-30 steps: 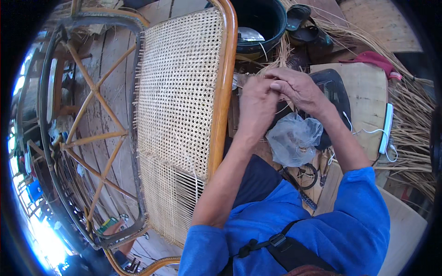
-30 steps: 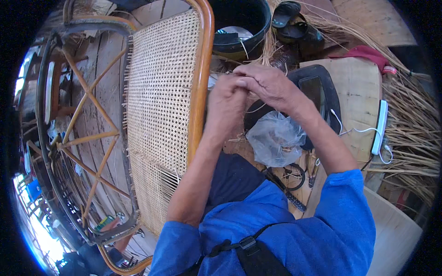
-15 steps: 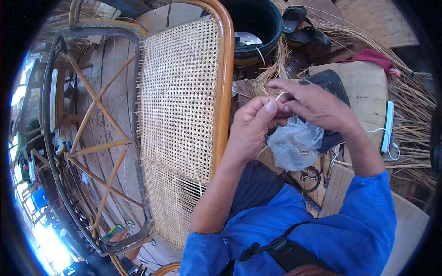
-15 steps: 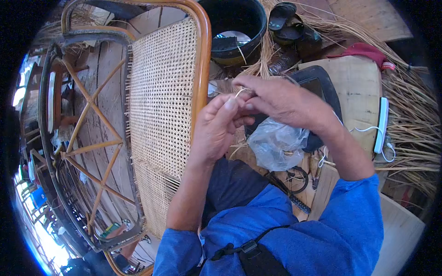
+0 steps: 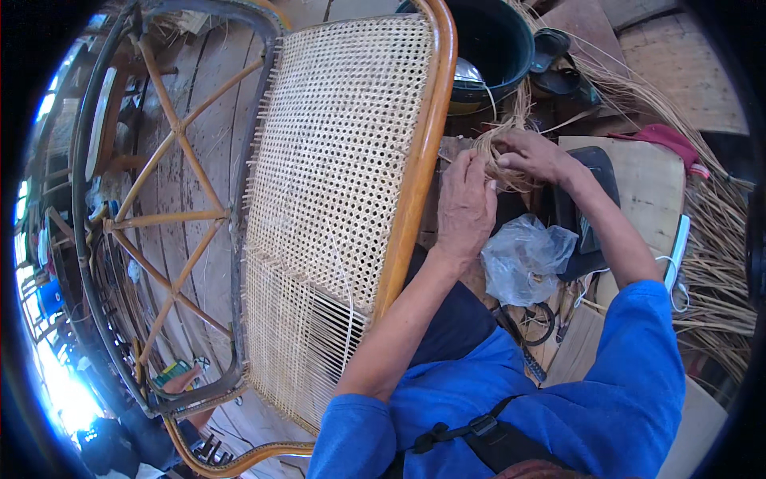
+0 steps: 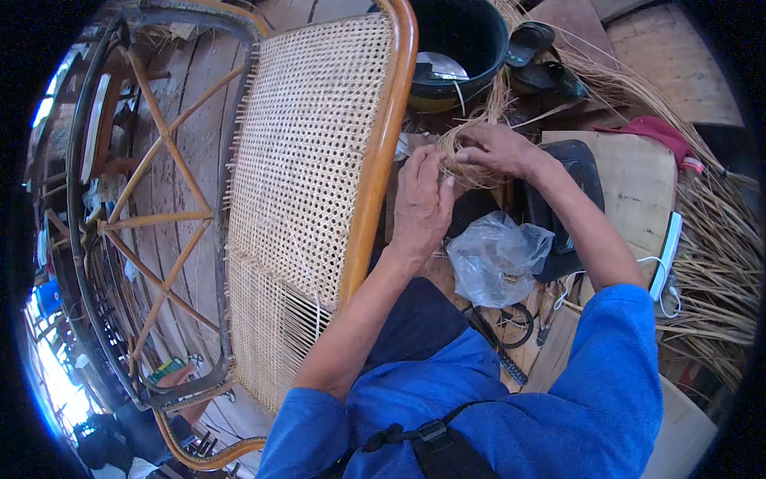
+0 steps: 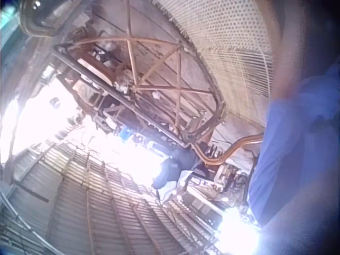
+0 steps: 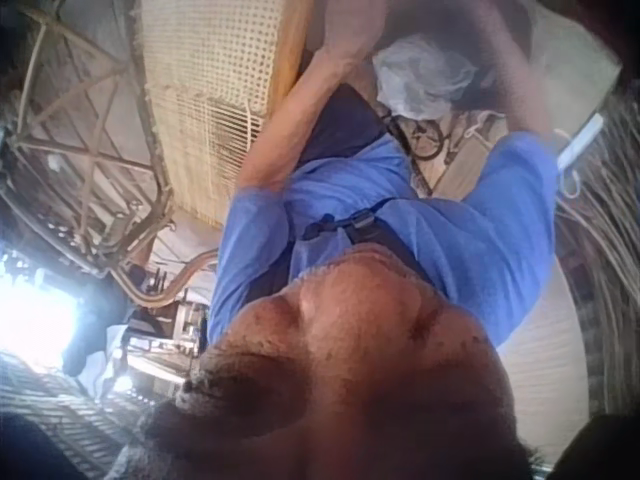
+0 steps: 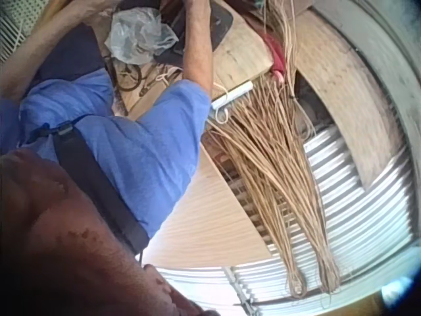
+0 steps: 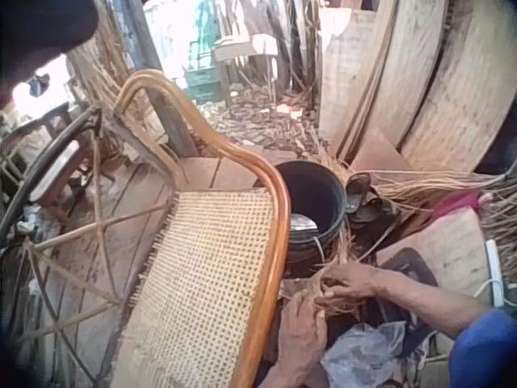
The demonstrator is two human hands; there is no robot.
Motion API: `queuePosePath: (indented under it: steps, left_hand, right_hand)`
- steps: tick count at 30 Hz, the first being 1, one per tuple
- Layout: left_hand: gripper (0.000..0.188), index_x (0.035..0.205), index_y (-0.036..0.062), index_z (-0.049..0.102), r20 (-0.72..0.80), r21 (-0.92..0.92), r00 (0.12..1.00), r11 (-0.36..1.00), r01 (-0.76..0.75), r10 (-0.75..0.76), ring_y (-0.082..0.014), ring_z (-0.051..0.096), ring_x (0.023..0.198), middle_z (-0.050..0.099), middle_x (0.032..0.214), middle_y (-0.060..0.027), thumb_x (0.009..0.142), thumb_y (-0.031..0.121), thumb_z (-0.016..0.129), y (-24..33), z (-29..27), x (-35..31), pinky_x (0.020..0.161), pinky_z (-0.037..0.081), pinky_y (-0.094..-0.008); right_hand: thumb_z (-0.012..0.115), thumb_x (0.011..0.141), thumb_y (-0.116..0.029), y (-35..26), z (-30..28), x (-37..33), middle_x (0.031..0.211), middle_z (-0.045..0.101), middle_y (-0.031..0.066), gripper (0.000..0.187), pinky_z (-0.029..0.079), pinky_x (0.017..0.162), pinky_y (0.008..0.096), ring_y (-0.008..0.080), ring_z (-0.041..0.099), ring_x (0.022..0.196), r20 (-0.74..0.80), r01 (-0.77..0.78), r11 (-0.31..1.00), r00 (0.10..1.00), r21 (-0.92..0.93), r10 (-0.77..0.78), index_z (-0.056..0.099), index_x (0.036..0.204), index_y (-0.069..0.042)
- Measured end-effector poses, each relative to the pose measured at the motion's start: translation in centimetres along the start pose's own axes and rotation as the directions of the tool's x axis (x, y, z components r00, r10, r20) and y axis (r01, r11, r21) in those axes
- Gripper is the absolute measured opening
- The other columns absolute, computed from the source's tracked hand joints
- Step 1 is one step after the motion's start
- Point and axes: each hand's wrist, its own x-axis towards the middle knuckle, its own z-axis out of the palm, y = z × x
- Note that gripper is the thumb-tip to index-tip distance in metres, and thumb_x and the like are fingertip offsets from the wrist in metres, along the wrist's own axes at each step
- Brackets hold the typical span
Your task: Repairing a woven chair or bench by weaving new material and securing it with nails and a hammer.
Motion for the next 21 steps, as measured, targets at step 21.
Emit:
queuePosePath:
  steps: [21]
  left_hand:
    - [0.021, 0.095, -0.0012, 0.056, 0.228, -0.534, 0.928, 0.759, 0.373, -0.295, -0.0189, 0.055, 0.085, 0.056, 0.088, -0.0127, 0.089, 0.018, 0.048, 4.1, -3.1, 0.1, 0.076, 0.043, -0.0281]
  right_hand:
    - [0.052, 0.086, -0.022, -9.7, 1.4, -8.3, 0.071, 0.056, 0.0099, 0.022, 0.044, 0.061, 0.0312, 0.0182, 0.054, 0.063, -0.331, 0.012, 0.796, 0.913, 0.605, 0.238, 0.060, 0.083, -0.001]
